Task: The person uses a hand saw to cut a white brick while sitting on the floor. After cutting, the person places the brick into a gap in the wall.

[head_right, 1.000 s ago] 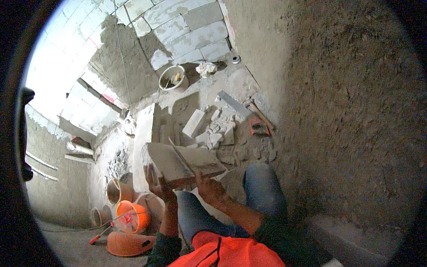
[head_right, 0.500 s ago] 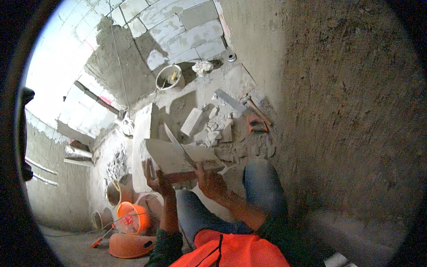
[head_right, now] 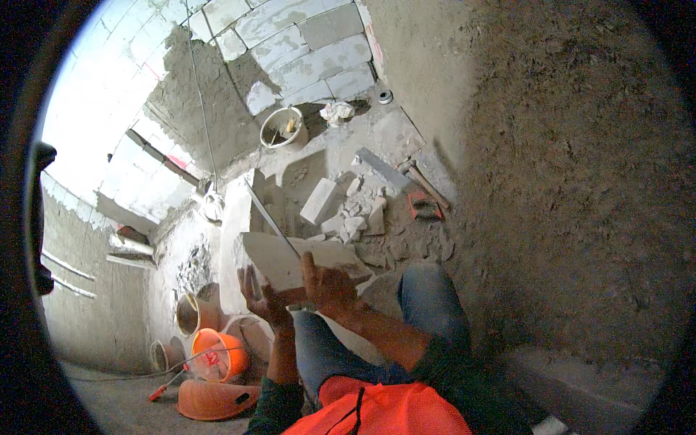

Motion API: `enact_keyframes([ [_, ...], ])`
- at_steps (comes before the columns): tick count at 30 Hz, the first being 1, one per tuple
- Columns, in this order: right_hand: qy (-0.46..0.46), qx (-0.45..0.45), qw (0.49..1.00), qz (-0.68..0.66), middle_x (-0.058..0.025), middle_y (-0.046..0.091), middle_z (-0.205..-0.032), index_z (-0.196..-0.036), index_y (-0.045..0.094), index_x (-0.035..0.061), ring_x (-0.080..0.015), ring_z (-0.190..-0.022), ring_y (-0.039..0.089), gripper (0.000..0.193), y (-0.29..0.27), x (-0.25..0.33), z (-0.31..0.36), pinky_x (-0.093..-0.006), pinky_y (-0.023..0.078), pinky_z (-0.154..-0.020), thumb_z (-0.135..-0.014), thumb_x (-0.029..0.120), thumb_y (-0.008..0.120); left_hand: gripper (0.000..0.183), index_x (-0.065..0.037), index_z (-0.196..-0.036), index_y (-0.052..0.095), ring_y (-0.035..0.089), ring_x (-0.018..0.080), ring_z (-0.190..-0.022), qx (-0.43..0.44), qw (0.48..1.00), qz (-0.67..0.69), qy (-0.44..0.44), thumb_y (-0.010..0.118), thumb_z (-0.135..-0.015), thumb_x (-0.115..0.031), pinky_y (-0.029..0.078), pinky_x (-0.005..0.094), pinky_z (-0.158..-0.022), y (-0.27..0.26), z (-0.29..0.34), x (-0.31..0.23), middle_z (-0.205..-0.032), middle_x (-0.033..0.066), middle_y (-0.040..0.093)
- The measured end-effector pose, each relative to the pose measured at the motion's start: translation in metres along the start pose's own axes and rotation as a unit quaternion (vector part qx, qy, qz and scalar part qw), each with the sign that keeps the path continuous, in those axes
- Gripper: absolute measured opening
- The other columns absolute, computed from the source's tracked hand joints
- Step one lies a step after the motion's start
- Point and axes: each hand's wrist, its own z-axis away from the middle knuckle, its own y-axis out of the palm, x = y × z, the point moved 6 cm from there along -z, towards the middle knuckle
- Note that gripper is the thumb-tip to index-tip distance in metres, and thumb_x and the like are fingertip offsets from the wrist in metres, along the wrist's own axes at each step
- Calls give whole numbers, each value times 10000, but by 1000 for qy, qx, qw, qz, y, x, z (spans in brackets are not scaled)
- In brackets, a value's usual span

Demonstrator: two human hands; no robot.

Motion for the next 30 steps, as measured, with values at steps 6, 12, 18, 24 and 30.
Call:
enact_keyframes([
  [6,-4,106,983,149,-214,632,-655,-1269,432,-89,-370,-588,664,403,15,4,11,-465,544,-514,-912,76,521,822,44,-1243,637,437,407,-1350,-2,1000,-8,9,596,-854,-679,322,509,-1123,5,0,-2,-1445,274,467],
  [12,54,63,997,-4,-230,628,-686,-1149,484,-68,-396,-637,664,282,0,-2,-1,-485,534,-537,-945,124,520,726,59,-1240,634,422,355,-1372,-11,999,13,30,613,-902,-582,293,483,-1143,7,1,-8,-1417,250,508],
  [18,6,-24,999,-22,-250,639,-712,-1197,472,-85,-409,-644,667,340,0,1,17,-483,530,-544,-986,179,504,734,51,-1238,638,420,362,-1371,-11,999,8,30,613,-896,-598,298,485,-1138,7,-4,-3,-1418,239,510],
  [24,83,122,988,48,-196,662,-730,-1324,454,-114,-346,-576,650,474,19,-27,25,-474,528,-516,-957,172,544,765,29,-1241,645,432,357,-1362,-17,999,23,16,624,-867,-638,331,477,-1122,7,-4,-4,-1422,232,508],
  [30,8,-147,987,-58,-205,568,-585,-1060,453,-28,-413,-544,626,221,-11,-21,20,-494,448,-454,-1006,182,495,744,16,-1230,660,423,380,-1366,-11,1000,21,3,648,-849,-622,310,505,-1128,10,-11,4,-1446,252,475],
])
